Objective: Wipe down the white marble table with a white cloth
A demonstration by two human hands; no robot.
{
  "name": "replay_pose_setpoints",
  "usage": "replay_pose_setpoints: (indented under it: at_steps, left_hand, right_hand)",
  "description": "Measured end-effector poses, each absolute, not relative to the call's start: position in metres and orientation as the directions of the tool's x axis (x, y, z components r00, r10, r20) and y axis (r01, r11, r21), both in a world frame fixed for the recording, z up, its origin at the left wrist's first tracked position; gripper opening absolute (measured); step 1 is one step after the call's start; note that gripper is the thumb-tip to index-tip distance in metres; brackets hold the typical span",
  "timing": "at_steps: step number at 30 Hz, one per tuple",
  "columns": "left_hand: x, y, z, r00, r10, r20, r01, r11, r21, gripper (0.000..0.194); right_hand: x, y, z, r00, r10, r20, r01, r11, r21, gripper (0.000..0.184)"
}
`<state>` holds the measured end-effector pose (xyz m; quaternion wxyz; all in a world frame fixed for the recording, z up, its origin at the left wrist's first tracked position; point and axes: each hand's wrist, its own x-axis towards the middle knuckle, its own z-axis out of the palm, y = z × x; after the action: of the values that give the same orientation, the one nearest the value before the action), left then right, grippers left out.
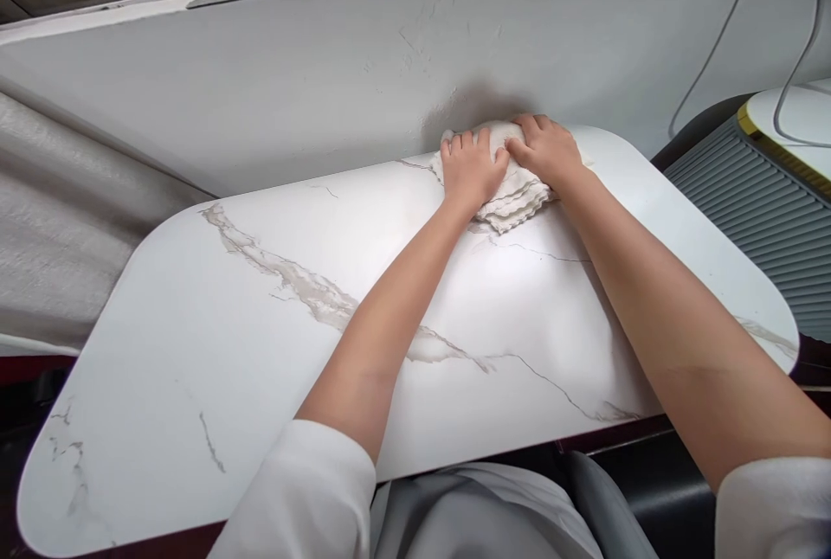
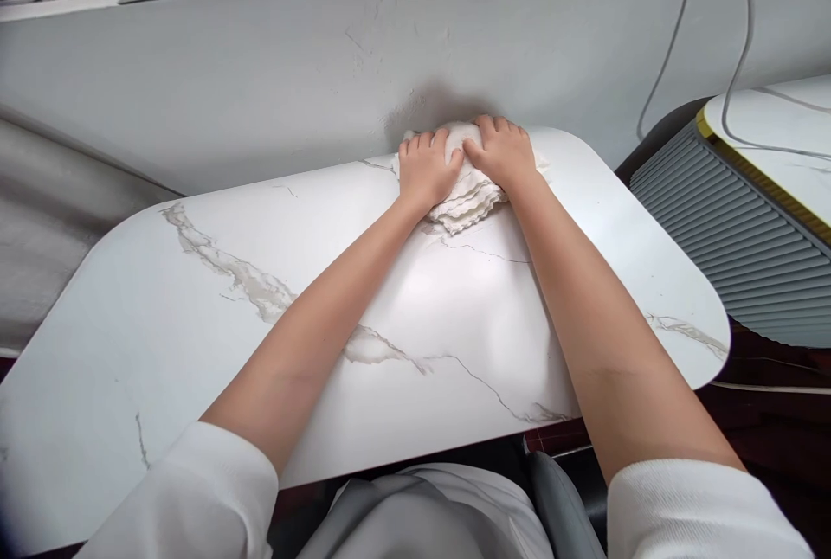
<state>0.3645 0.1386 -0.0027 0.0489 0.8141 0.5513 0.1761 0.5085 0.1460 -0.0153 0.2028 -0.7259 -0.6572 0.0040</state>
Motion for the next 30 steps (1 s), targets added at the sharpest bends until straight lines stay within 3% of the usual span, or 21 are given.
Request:
replay_pose_setpoints:
  at_steps: [7, 17, 21, 30]
  left_hand:
    - [0.352, 0.101, -0.007, 0.291, 0.918, 0.270, 0.901, -0.358, 0.243, 0.049]
    - [0.332, 0.011, 0.001, 0.481, 0.846, 0.230, 0.856, -0.510, 0.087, 0.057]
    - [0.321, -0.033, 0.010, 0.540, 0.831, 0.135, 0.837, -0.547, 0.023, 0.060]
    - [0.301, -0.090, 0.018, 0.623, 0.779, 0.074, 0.779, -0.626, 0.025, 0.062]
  right_hand:
    - [0.492, 0.104, -0.009, 0.066, 0.958, 0.277, 0.943, 0.031, -0.331, 0.046]
    - [0.480, 0.001, -0.011, 0.015, 0.944, 0.331, 0.957, 0.082, -0.277, 0.046]
    - [0.471, -0.048, -0.010, 0.018, 0.956, 0.292, 0.963, 0.063, -0.263, 0.049]
    - [0.445, -0.124, -0.004, 0.082, 0.967, 0.243, 0.964, -0.015, -0.265, 0.057]
